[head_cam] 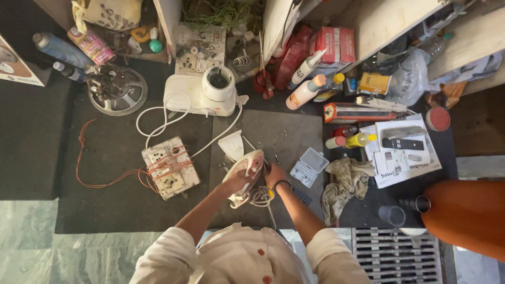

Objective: The person disassembles a white electric iron on a cluttered workbench, using a screwdriver to remove screws and separate the casing. They manipulate internal components and wires, then reassemble the iron and tighten the screws.

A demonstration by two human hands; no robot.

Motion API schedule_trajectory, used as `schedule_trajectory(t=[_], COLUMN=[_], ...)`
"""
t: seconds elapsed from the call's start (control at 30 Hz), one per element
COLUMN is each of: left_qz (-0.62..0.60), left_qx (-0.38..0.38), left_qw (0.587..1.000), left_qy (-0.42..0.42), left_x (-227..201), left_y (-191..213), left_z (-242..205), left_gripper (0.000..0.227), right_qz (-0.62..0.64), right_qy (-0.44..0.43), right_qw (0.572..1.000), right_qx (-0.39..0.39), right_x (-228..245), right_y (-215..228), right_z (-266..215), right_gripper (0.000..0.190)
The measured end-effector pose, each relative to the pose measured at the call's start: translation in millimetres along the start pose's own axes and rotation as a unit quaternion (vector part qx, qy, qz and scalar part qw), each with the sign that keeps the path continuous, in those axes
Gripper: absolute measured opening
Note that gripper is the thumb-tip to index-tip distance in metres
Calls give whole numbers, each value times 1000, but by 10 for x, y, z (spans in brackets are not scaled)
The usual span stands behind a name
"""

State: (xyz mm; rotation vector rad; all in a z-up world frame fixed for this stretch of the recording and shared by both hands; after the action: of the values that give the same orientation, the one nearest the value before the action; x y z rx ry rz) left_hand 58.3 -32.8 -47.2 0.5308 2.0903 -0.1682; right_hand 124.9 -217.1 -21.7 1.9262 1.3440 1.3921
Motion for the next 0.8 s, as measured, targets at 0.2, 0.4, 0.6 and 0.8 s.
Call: schedule_trajectory(t=[0.2,0.4,0.6,0.8], left_qz=[32,99,100,140], left_qx=[-149,-260,-211,-174], left_qw=[988,958,972,968], left_qy=[24,-62,-27,-112], left_x=[-75,-201,-205,-189], left_y=[-21,-282,-621,-734], left_z=[-245,-216,-52,58], left_gripper=[51,47,48,41], right_qz=[146,45,124,234], right_qy=[21,-19,-173,-186], right_qw=[989,985,929,853], right_qx=[16,166,304,429], right_x=[209,451,-149,-365], right_y=[252,125,-24,97], right_z=[-151,-33,158,4], right_gripper=[48,55,48,32])
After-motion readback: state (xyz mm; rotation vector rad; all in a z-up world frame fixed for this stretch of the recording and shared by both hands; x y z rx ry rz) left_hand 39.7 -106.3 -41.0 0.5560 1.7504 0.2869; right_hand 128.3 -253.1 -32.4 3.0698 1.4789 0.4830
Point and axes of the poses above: each hand's wrist, its own z-axis towards the middle knuckle, its own y-axis out of the back of the hand, x = y × z, the point moved 5 cm from there along z, towards the middle knuckle, and after that the axes turned 7 degrees about x, right-handed, at the moved point
